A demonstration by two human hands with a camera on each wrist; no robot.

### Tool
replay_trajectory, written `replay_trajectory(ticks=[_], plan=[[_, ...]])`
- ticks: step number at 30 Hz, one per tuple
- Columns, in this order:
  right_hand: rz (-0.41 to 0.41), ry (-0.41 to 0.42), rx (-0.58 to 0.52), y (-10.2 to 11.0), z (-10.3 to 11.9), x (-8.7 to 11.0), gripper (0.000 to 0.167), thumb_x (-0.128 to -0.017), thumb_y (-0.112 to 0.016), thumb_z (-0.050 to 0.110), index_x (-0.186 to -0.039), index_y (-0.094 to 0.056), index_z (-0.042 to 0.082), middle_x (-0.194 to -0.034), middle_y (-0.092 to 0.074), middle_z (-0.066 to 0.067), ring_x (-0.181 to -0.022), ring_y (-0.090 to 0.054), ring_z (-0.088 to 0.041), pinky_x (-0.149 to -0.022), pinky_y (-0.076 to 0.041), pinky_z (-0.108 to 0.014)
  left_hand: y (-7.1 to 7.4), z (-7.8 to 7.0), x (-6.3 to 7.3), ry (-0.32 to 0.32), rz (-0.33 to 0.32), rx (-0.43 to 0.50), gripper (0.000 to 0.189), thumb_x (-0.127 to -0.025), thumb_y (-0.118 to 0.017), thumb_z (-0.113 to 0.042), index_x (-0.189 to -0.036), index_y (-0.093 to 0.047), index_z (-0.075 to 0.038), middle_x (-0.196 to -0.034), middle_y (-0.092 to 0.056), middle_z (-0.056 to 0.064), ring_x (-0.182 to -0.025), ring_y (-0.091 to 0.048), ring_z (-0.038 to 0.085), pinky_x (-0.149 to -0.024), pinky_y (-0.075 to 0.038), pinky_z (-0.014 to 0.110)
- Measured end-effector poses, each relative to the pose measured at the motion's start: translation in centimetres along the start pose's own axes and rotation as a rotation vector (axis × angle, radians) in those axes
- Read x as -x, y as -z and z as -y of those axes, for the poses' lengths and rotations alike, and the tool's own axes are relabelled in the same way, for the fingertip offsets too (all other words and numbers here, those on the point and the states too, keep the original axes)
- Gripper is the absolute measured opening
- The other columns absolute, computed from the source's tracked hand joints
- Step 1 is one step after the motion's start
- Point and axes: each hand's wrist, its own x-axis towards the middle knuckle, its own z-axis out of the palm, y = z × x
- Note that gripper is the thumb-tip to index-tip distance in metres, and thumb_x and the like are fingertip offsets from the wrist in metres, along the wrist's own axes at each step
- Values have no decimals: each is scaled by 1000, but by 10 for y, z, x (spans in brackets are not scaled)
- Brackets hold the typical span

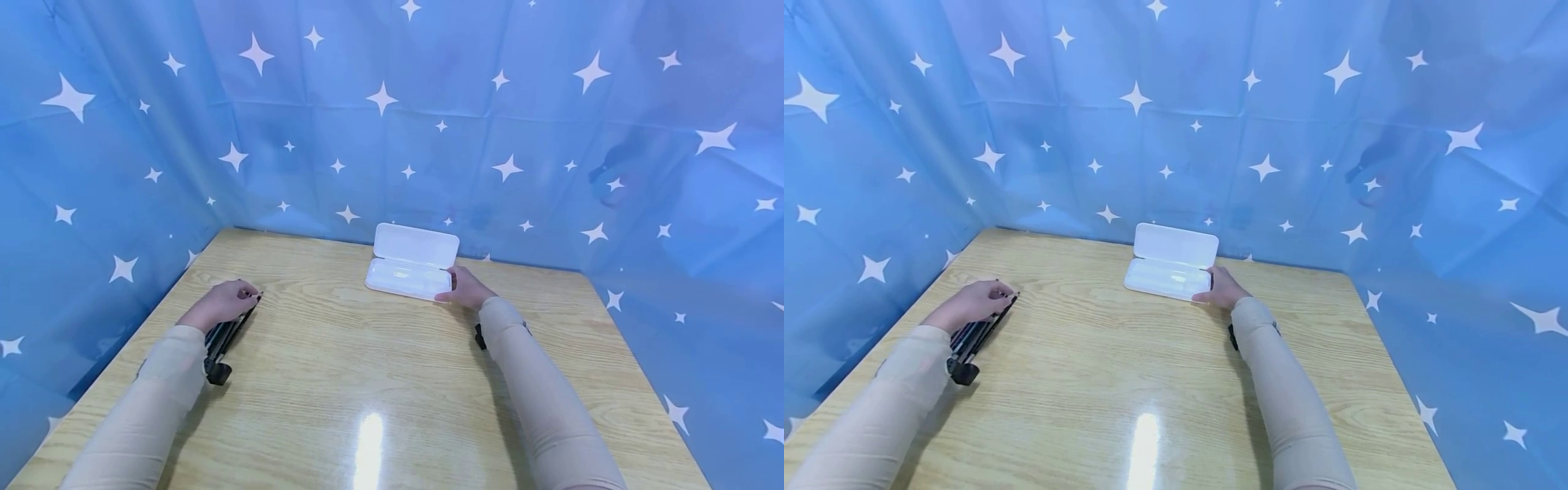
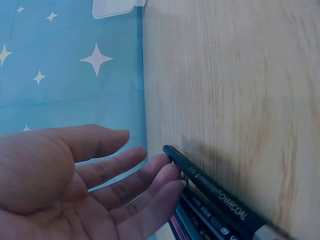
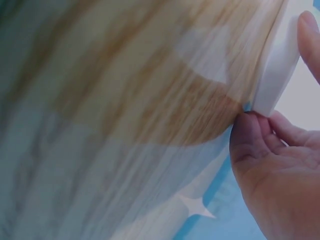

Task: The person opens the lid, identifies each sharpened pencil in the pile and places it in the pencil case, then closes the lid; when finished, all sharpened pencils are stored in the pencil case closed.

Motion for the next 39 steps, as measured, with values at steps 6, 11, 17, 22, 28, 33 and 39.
replay_trajectory(ticks=[6,11,17,22,28,33,39], plan=[[-4,-3,7,1,2,-1,71,-91,-80,27,-141,-42,-5,-130,-46,-21,-115,-47,-33,-98,-43,-49,-3,-3,0,-39,11,6,45,-106,-47,-14,-144,-44,9,-133,-53,33,-96,-65,31,-86,-52,50],[4,2,2,1,2,-2,62,-90,-80,26,-133,-46,-5,-121,-47,-20,-106,-47,-31,-91,-43,-44,-7,-2,0,-23,20,19,48,-99,-56,-2,-143,-42,12,-131,-55,33,-93,-64,30,-78,-53,42],[-4,12,-11,1,1,0,62,-90,-80,24,-133,-47,-5,-120,-48,-19,-106,-48,-31,-91,-43,-45,-12,1,-2,-17,-7,-30,57,-90,-70,-2,-139,-46,14,-124,-58,29,-105,-60,36,-85,-53,46],[-9,-6,-8,0,2,1,77,-90,-80,25,-146,-36,-6,-138,-42,-23,-122,-45,-35,-106,-40,-50,-16,2,-5,-4,-9,-71,62,-85,-73,2,-139,-46,16,-120,-59,26,-107,-57,38,-85,-52,46],[1,-25,-18,-1,1,0,86,-91,-79,25,-152,-27,-7,-149,-34,-26,-136,-38,-40,-114,-34,-53,-18,0,-7,-8,-16,-111,57,-84,-68,11,-137,-47,16,-112,-59,21,-99,-55,32,-76,-49,38],[0,-29,-21,-1,-1,-3,84,-90,-80,25,-151,-30,-5,-149,-36,-24,-136,-39,-39,-114,-35,-52,-18,-2,-7,-24,-17,-150,55,-83,-63,12,-135,-48,17,-114,-60,23,-100,-55,33,-78,-50,40],[-1,-23,-5,-2,-1,-2,86,-91,-79,27,-152,-29,-7,-149,-35,-26,-135,-39,-40,-113,-35,-53,-17,-2,-6,-28,-30,-161,54,-83,-61,10,-136,-48,16,-115,-60,25,-98,-55,34,-79,-48,43]])
